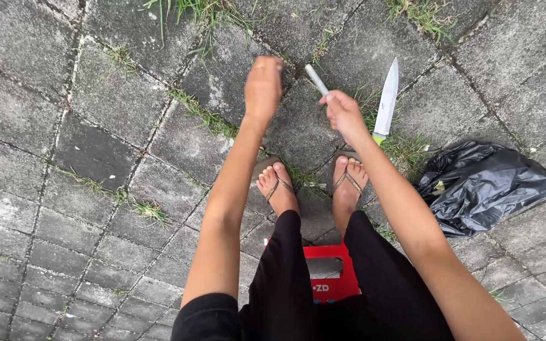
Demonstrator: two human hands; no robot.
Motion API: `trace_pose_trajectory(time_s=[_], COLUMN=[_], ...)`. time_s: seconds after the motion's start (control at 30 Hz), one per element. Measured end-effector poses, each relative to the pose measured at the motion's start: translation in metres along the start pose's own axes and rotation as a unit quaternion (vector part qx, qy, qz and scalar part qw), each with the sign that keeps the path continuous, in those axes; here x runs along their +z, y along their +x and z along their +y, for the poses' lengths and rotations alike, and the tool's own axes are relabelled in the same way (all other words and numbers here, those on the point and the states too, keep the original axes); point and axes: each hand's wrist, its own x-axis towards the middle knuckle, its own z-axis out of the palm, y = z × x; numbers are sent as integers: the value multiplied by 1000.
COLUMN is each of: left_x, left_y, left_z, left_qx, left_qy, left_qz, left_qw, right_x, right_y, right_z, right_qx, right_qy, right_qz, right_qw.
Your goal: Using a knife to loosen and pull weeds from the cracks between stone pavers in an outdoor area.
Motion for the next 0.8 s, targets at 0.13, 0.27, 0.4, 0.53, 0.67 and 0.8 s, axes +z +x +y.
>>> trace_pose_trajectory(time_s=[0.13, 0.27, 0.4, 0.53, 0.67, 0.8], left_x=[-36, -21, 30, 76, 72, 73], left_y=[10, 26, 42, 54, 48, 54], left_z=[9, 31, 50, 33, 21, 13], left_qx=[-145, -98, 37, 94, 168, 190], left_qy=[-93, 46, 129, 247, 236, 208], left_qz=[-11, -62, -90, -151, -109, -98], left_qw=[985, 992, 987, 953, 951, 954], right_x=[-16, -37, -44, -49, -46, -47], right_y=[0, 14, 16, 27, 23, 28], right_z=[-16, -2, -1, 14, 5, -11], right_qx=[-21, -101, -76, -110, -128, -181], right_qy=[-27, -107, -157, -149, -203, -267], right_qz=[60, 137, 125, 117, 110, 127], right_qw=[998, 980, 977, 976, 965, 938])
